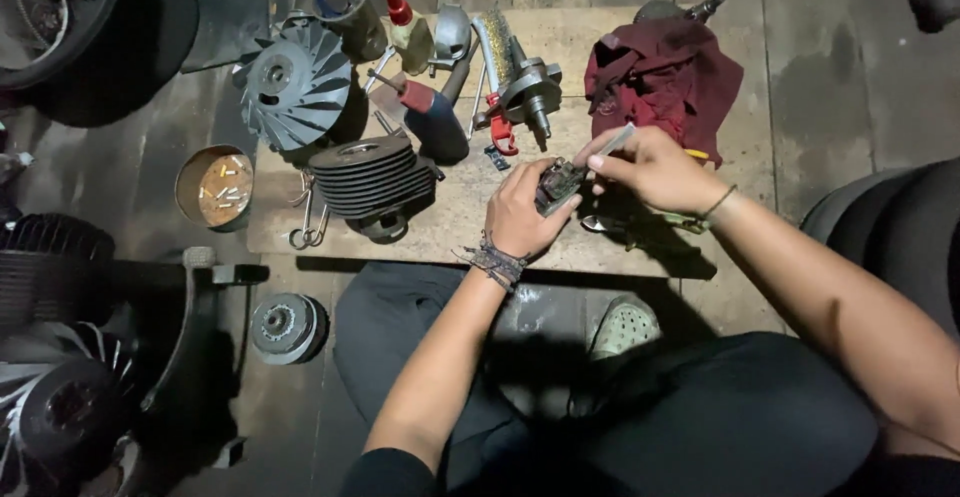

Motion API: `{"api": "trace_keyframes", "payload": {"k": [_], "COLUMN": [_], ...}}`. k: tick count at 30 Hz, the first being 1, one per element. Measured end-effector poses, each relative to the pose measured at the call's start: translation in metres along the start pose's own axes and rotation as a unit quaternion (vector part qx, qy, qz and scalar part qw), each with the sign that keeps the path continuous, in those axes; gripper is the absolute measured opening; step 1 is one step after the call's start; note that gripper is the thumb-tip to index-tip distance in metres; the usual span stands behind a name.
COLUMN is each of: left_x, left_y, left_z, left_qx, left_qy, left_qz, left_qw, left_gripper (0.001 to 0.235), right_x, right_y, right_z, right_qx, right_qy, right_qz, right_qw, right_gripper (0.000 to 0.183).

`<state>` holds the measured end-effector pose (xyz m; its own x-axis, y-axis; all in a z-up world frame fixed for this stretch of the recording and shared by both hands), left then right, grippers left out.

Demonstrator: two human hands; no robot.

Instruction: Repairing a motorcycle stator assembly by using a screwdriver and pliers to adjust internal components.

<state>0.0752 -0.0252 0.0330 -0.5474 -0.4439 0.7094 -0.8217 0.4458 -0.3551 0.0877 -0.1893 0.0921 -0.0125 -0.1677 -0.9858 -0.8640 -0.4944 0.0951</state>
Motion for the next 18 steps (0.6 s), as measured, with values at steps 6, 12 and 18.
{"api": "trace_keyframes", "payload": {"k": [6, 12, 18], "left_x": [-0.007, -0.001, -0.016], "left_y": [-0.001, 0.003, 0.011], "left_z": [0.002, 0.001, 0.0], "left_qx": [-0.017, -0.09, -0.146], "left_qy": [0.01, 0.023, 0.019], "left_qz": [-0.032, -0.078, -0.185], "left_qw": [0.999, 0.993, 0.972], "left_gripper": [0.057, 0.075, 0.055], "right_x": [0.071, 0.063, 0.051], "right_y": [0.008, 0.02, 0.017], "right_z": [-0.079, -0.077, -0.063], "right_qx": [0.153, 0.196, 0.184], "right_qy": [0.006, 0.025, 0.064], "right_qz": [0.023, 0.04, 0.042], "right_qw": [0.988, 0.979, 0.98], "right_gripper": [0.017, 0.016, 0.019]}}
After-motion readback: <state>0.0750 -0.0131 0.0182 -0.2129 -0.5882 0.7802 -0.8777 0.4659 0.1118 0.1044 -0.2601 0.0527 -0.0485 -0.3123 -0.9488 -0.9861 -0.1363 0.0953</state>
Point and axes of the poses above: each hand's wrist, its own y-axis away from the middle knuckle, its own z-axis out of the palm, x = y × z, the point moved 9 cm from there along -y, towards the middle knuckle, and after that the axes turned 14 degrees about -x, right-handed, at the moved point
